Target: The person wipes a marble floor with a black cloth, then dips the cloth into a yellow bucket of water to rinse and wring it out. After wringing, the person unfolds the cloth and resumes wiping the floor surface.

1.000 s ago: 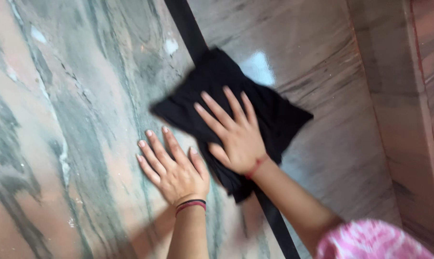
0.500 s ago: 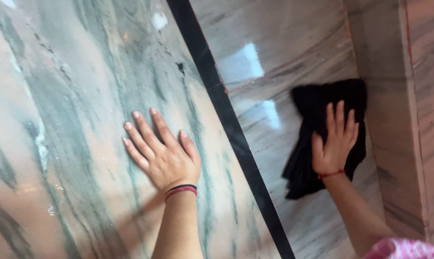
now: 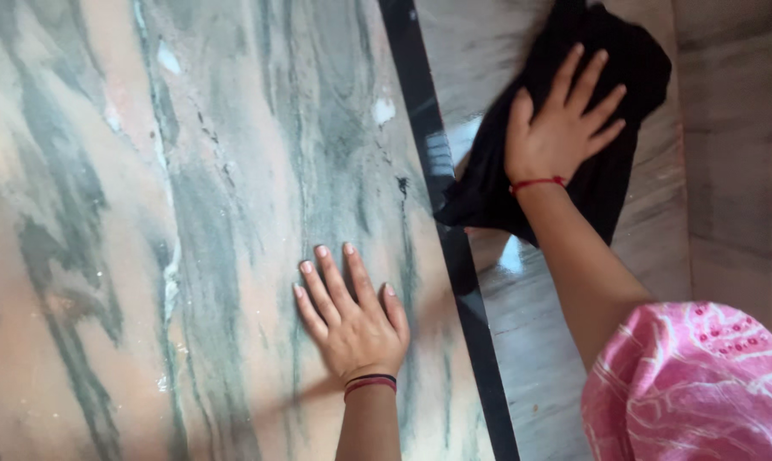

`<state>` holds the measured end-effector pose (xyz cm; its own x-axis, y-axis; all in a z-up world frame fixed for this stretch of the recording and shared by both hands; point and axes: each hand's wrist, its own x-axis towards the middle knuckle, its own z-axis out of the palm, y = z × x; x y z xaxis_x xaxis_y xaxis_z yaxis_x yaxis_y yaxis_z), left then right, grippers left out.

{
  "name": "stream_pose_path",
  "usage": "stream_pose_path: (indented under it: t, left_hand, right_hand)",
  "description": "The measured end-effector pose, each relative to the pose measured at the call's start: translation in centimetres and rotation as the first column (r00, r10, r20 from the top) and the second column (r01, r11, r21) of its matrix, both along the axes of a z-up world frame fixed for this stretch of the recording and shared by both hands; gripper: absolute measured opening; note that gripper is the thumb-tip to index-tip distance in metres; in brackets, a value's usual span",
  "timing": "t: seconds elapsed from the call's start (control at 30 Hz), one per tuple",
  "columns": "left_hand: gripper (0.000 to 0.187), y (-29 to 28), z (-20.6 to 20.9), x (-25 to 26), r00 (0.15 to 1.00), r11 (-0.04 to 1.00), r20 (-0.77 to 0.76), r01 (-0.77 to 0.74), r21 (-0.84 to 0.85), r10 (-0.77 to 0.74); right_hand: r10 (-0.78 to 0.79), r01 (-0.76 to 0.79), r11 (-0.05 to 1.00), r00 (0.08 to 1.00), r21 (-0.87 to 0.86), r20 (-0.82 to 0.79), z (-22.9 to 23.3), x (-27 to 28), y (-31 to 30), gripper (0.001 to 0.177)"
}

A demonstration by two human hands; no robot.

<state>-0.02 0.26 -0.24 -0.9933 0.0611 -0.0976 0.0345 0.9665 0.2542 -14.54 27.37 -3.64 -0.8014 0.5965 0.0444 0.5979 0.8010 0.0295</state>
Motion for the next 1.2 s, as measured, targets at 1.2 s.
stream_pose_path:
  t: [1.2]
  left_hand:
    - [0.068, 2.0, -0.3, -33.0, 0.941, 0.959, -0.193, 0.284, 0.007, -0.278]
  right_hand:
    - [-0.003, -0.008, 0.995, 0.994, -0.096, -0.107, 3.5, -2.0, -3.3, 0.081]
